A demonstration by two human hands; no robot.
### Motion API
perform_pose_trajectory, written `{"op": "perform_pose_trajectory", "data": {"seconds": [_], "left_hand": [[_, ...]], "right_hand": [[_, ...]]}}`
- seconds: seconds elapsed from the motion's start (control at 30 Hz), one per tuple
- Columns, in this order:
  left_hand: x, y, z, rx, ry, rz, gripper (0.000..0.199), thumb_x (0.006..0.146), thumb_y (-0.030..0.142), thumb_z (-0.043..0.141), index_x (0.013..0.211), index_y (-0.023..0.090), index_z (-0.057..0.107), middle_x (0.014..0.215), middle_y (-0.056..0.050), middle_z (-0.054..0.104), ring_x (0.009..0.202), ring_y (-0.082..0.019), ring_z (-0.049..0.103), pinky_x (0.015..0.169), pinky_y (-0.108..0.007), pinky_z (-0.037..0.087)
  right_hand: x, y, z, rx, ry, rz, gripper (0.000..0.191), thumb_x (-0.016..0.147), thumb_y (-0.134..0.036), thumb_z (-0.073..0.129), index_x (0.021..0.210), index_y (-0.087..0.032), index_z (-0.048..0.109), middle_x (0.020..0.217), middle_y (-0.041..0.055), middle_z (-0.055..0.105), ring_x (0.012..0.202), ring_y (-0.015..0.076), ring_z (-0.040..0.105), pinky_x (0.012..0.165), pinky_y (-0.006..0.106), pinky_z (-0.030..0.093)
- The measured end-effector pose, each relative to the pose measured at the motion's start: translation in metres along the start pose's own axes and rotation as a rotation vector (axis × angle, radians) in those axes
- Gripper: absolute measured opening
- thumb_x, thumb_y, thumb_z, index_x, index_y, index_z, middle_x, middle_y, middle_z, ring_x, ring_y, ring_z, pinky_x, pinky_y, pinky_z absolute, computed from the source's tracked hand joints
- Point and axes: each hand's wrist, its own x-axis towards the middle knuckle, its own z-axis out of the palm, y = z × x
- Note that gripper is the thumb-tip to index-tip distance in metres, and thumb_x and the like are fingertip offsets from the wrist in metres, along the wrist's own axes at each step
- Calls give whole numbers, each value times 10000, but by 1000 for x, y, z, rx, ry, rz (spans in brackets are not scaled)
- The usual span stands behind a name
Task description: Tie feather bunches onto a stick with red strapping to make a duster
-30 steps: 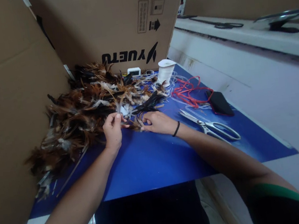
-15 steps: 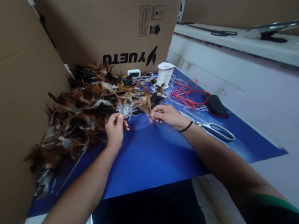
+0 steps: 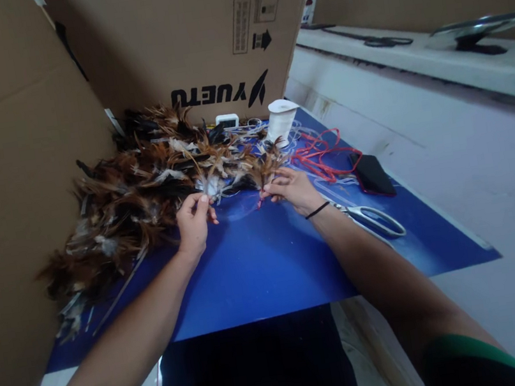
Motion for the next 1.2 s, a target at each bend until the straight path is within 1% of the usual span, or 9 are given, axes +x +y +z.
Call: {"op": "perform_pose_trajectory", "data": {"seconds": [0.13,0.3,0.43,0.57,0.73,0.87,0.93,1.03,1.2], "left_hand": [[0,0,-1,-12,-9,1,283,749,416,689,760,150,594,716,14,585,475,-60,513,400,-187,455],[-1,-2,-1,-21,-31,1,293,744,424,700,768,149,600,696,15,589,470,-62,518,397,-185,456],[-2,-2,0,-23,-25,1,296,738,424,704,763,148,598,701,16,586,466,-60,518,387,-182,457],[-2,-2,1,-17,-33,-2,284,751,412,695,767,145,599,703,12,587,464,-59,519,387,-183,460],[0,-4,1,-13,-34,-2,267,764,400,685,768,144,606,678,15,584,457,-59,514,387,-181,457],[2,-6,0,-26,-19,15,257,772,392,681,767,147,603,682,16,587,446,-58,508,379,-184,445],[4,-6,-1,-33,-14,22,252,778,389,676,767,149,600,680,17,588,438,-56,503,373,-182,434],[4,-5,-2,-42,-13,45,247,794,390,665,775,152,604,652,21,583,436,-58,497,375,-181,429],[4,-1,-4,-54,-19,66,258,801,401,665,781,153,597,588,37,553,422,-52,480,375,-167,414]], "right_hand": [[0,-2,-2,7,3,-49,371,546,-333,844,721,-162,565,609,18,665,571,152,669,419,189,475],[5,-2,-9,-27,137,-154,348,639,-474,761,721,-173,607,627,16,642,581,145,638,427,207,447],[13,2,-17,-180,297,-387,267,667,-426,729,699,-171,657,693,9,644,674,149,607,580,266,490],[18,8,-19,-242,281,-493,229,674,-382,719,720,-160,683,759,25,684,751,174,625,756,334,497],[22,11,-23,-189,246,-498,245,712,-383,682,852,-182,663,794,32,705,775,201,663,747,349,507],[22,7,-28,-372,313,-618,251,757,-439,639,747,-188,646,782,39,678,775,198,633,710,328,488],[18,4,-27,-457,284,-684,262,765,-446,639,715,-189,652,784,44,664,763,186,613,699,319,481],[10,1,-20,-506,139,-695,244,774,-427,649,718,-191,674,741,35,658,697,164,597,675,304,475],[-1,7,-6,-479,-64,-508,196,754,-364,674,776,-173,711,669,24,683,600,145,594,608,280,455]]}}
